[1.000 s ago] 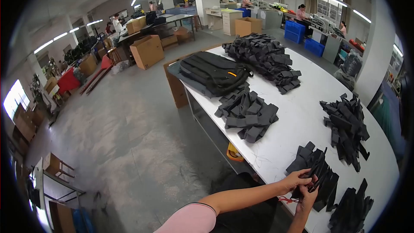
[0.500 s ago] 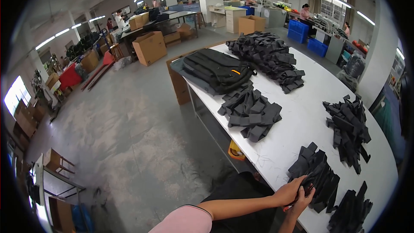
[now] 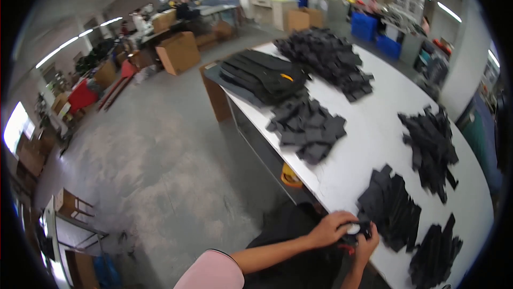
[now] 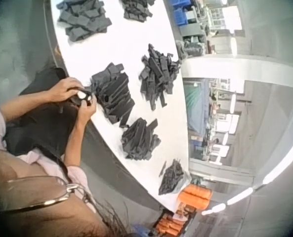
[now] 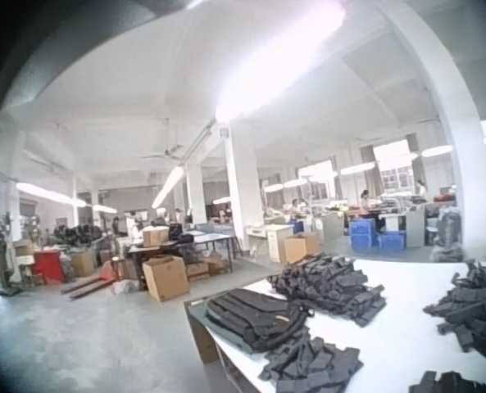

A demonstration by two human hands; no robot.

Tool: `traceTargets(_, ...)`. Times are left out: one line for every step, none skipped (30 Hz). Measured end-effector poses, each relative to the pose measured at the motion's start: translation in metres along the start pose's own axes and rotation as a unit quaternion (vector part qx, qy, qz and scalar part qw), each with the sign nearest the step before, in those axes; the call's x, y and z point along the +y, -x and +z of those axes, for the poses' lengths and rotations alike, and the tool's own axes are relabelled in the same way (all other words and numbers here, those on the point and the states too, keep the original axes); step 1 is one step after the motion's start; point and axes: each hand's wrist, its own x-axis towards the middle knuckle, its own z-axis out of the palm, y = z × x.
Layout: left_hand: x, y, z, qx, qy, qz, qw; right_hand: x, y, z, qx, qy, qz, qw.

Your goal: Trim excess threads or material from black fabric strips using small hand shears.

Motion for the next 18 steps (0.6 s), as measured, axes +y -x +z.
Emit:
traceTargets(-0.004, 0.001, -0.001, 0.039, -0.03, -0.009, 0.999, -0.021, -0.001, 0.006, -0.036, -0.024, 0.08, 0.996)
traceTargets(0.007, -0.004, -0.008, 0.063, -0.024, -0.045, 0.997, -0.006, -0.008, 0.009, -0.065, -0.041, 0.046, 0.996)
traceTargets(0.017, -0.006, -0.015, 0.087, -0.019, -0.083, 0.993, -0.009, -0.009, 0.014, -0.09, 0.02, 0.042, 0.995)
traceTargets(0.008, -0.005, -0.016, 0.12, -0.027, -0.076, 0.99, -0.013, -0.007, 0.023, -0.083, 0.044, -0.006, 0.996)
traceTargets(0.011, -0.003, -0.026, 0.122, -0.05, -0.094, 0.987, -0.026, -0.003, 0.036, -0.079, 0.055, -0.032, 0.995)
traceTargets(0.01, -0.005, -0.03, 0.153, -0.044, -0.079, 0.984, -0.045, 0.001, 0.045, -0.058, 0.087, -0.05, 0.993)
traceTargets(0.003, 0.003, -0.028, 0.148, 0.005, -0.121, 0.982, -0.047, 0.009, 0.048, -0.039, 0.078, -0.072, 0.994)
traceTargets(-0.007, 0.006, -0.03, 0.137, 0.019, -0.15, 0.979, -0.047, 0.011, 0.052, -0.033, 0.068, -0.073, 0.994)
traceTargets(-0.003, 0.004, -0.029, 0.118, 0.042, -0.173, 0.977, -0.05, 0.012, 0.052, -0.019, 0.079, -0.074, 0.994)
traceTargets(-0.003, 0.004, -0.025, 0.111, 0.05, -0.157, 0.98, -0.045, 0.013, 0.048, -0.009, 0.087, -0.086, 0.992)
traceTargets(-0.004, 0.004, -0.02, 0.109, 0.057, -0.139, 0.983, -0.041, 0.013, 0.045, -0.003, 0.093, -0.1, 0.991)
traceTargets(-0.006, 0.006, -0.017, 0.121, 0.084, -0.101, 0.984, -0.042, 0.015, 0.043, 0.001, 0.089, -0.093, 0.992)
traceTargets(-0.004, 0.008, -0.017, 0.117, 0.087, -0.105, 0.984, -0.045, 0.015, 0.042, 0.004, 0.092, -0.088, 0.992)
traceTargets(0.0, 0.009, -0.018, 0.114, 0.118, -0.123, 0.979, -0.048, 0.015, 0.042, -0.01, 0.09, -0.08, 0.993)
traceTargets(0.002, 0.013, -0.018, 0.111, 0.15, -0.143, 0.972, -0.049, 0.016, 0.04, -0.023, 0.087, -0.071, 0.993)
traceTargets(0.0, 0.019, -0.019, 0.105, 0.115, -0.144, 0.977, -0.047, 0.017, 0.038, -0.033, 0.097, -0.068, 0.992)
traceTargets(0.0, 0.021, -0.021, 0.103, 0.116, -0.147, 0.977, -0.041, 0.017, 0.035, -0.032, 0.098, -0.065, 0.993)
traceTargets(0.002, 0.023, -0.024, 0.091, 0.157, -0.192, 0.965, -0.034, 0.018, 0.032, -0.087, 0.068, 0.051, 0.993)
